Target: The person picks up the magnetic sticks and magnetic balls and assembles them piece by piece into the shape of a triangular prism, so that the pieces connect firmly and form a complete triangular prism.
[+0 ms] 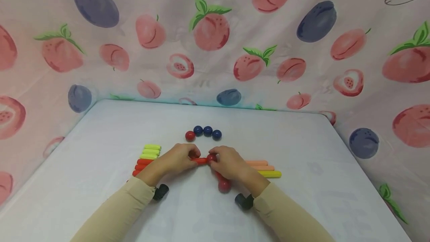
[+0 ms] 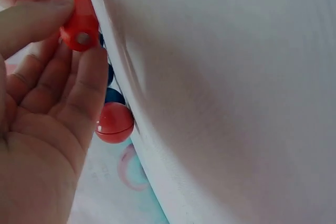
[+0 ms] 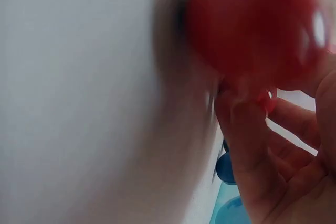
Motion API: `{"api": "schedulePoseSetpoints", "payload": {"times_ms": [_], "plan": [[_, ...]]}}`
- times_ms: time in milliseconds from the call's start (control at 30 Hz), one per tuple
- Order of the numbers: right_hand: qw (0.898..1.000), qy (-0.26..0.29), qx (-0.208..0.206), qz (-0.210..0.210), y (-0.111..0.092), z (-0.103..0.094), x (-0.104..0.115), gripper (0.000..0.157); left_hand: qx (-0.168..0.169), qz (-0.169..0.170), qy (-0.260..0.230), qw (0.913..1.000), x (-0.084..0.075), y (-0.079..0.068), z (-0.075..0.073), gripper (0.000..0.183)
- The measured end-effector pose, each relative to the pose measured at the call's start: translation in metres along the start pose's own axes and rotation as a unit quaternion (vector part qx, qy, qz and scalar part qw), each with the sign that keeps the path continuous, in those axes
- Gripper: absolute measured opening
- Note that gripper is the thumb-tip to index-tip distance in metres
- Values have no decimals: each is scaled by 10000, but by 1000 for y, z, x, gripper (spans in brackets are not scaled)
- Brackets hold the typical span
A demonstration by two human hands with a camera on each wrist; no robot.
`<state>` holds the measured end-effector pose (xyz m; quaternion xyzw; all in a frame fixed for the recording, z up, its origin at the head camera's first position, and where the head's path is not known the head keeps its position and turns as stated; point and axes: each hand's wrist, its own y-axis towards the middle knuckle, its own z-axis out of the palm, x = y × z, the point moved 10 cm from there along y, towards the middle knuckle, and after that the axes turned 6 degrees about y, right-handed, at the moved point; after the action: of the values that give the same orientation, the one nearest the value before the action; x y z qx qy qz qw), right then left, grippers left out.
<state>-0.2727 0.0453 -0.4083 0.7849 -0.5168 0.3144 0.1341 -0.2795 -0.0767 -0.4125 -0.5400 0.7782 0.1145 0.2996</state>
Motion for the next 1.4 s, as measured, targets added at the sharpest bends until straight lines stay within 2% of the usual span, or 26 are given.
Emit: {"api": "schedulePoseSetpoints", "payload": {"times_ms": [167,267,367,500,600,733,933,1400], "plan": [[9998,148,112,111,-1,2,-5,35,23,-118,39,9999,2,-1,-1,23],[9993,220,94,283,-2,2,-9,35,4,-208,-49,9998,7,-2,-6,21],[9987,266,58,439,-3,1,-13,37,-219,-207,-95,9995,11,-1,-20,21],[9981,322,3,518,-6,-1,-15,39,-640,-29,2,9979,13,3,-42,26],[9981,336,-45,512,-7,-3,-16,39,-749,-139,42,9971,17,8,-51,31],[9983,325,-88,478,-8,-4,-17,39,-695,-318,94,9970,22,16,-53,37],[9982,365,-85,477,-8,-4,-18,39,-577,-304,122,9978,22,28,-51,43],[9980,459,-126,407,-11,-6,-15,39,-588,-366,27,9976,28,40,-48,35]]}}
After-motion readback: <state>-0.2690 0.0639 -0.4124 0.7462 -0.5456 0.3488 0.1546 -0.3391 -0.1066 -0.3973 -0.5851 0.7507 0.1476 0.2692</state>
